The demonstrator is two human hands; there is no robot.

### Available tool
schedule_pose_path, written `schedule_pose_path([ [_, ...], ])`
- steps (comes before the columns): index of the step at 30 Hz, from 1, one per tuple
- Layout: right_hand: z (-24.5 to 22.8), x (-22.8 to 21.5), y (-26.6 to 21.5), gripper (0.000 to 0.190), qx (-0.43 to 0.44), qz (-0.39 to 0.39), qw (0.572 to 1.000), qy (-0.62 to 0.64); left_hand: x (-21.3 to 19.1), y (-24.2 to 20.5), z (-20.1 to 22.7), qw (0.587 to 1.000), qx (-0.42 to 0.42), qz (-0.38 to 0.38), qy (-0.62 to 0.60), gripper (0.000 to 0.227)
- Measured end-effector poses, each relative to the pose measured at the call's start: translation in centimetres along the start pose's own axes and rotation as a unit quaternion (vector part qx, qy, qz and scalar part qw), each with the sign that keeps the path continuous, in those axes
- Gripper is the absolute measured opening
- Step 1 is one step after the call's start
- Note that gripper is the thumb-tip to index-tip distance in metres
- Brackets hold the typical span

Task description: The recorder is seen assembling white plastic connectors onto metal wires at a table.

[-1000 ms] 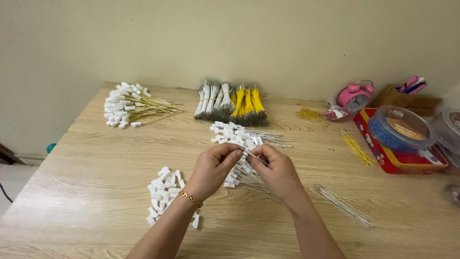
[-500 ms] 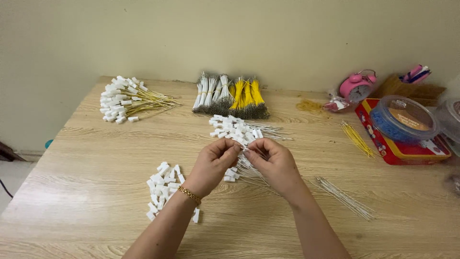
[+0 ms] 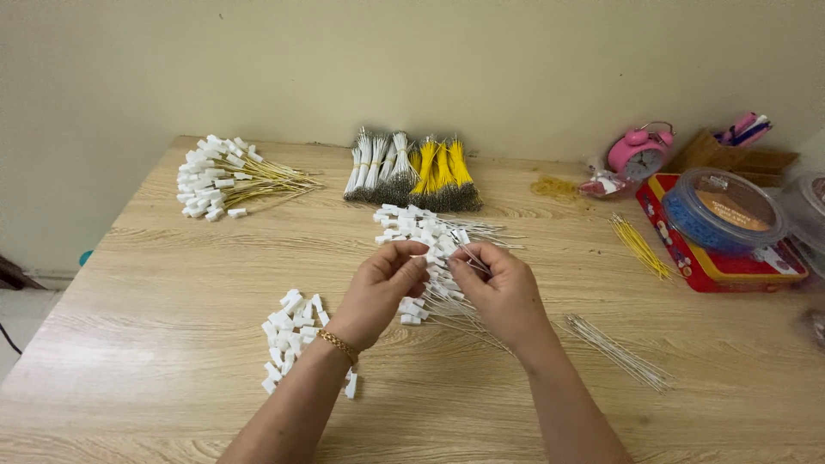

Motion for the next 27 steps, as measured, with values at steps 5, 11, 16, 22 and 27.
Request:
schedule_pose_path([
  [5,-0.8,0.0,-0.1,0.012,0.0,-0.004,1.0,-0.016,-0.9,1.0,-1.8,0.994,-0.054,-0.011,-0.092,0.028],
  [11,-0.4,0.3,-0.2,0.012,0.005,-0.029,0.999,-0.037,-0.8,0.7,-1.8,0.989,-0.082,-0.025,-0.123,0.032],
  [16,-1.0,0.5,-0.3,0.012,0.011,-0.042,0.998,-0.041,-0.8,0.9,-2.2,0.988,-0.09,-0.029,-0.126,0.032],
  [22,-0.1,1.3,-0.2,0.016,0.006,-0.073,0.997,-0.019,-1.1,1.1,-2.2,0.985,-0.089,-0.013,-0.145,0.029],
  [27,0.5,1.5,0.0,0.016,-0.02,-0.068,0.995,-0.066,-0.9,0.9,-1.8,0.982,-0.095,-0.004,-0.163,0.03],
])
Point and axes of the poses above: each hand's wrist, its own y-axis towards the middle knuckle, its own x-axis out of the palm, z = x × y, the point moved 7 cm from there along y, towards the middle knuckle, and after that the axes turned 7 degrees about -x, right-handed, at the moved point
